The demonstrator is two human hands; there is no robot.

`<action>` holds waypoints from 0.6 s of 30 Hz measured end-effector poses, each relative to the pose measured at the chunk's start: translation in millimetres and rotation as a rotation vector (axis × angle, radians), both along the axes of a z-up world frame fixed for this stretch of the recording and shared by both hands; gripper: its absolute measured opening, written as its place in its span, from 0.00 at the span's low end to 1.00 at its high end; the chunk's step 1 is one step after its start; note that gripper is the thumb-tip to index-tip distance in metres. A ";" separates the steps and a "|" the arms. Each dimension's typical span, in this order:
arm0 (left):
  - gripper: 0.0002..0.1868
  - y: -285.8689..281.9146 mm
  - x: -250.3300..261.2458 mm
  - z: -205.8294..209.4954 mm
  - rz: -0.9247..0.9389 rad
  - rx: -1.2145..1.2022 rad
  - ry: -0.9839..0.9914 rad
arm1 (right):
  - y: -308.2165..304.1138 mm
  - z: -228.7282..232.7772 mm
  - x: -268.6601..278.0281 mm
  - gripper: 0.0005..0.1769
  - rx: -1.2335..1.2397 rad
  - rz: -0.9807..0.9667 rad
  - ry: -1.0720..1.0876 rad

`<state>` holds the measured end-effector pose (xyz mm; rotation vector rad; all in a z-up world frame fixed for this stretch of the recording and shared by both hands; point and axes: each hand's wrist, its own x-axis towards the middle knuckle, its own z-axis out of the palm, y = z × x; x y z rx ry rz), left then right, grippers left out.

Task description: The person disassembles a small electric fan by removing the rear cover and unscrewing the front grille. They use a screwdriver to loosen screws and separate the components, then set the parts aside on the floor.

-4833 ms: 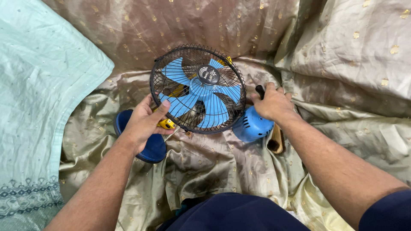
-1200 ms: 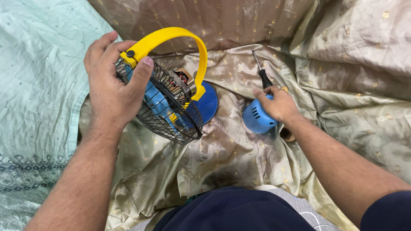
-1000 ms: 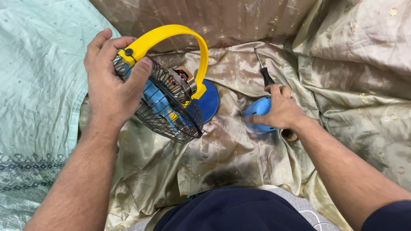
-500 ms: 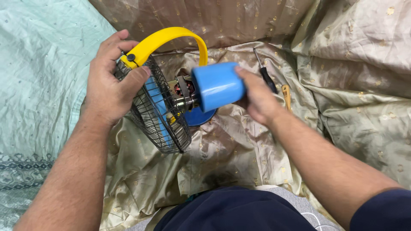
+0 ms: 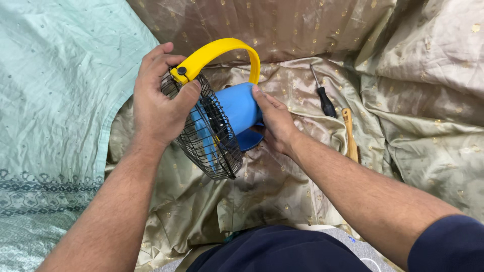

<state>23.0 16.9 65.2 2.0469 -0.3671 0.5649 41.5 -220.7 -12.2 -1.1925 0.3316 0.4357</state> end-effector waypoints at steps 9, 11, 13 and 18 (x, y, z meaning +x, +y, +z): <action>0.18 -12.5 6.9 -3.8 0.113 0.034 -0.044 | -13.1 4.8 8.4 0.34 -0.055 0.220 -0.021; 0.18 -14.3 8.2 -5.5 0.127 0.012 -0.044 | -13.8 -1.4 8.4 0.34 0.038 0.154 -0.044; 0.19 -14.2 8.7 -5.9 0.138 -0.012 -0.045 | -9.0 -10.1 3.9 0.35 0.144 0.019 -0.067; 0.18 -17.3 -1.7 -7.9 0.220 -0.028 -0.052 | -4.1 -24.8 -16.1 0.33 0.021 0.031 0.011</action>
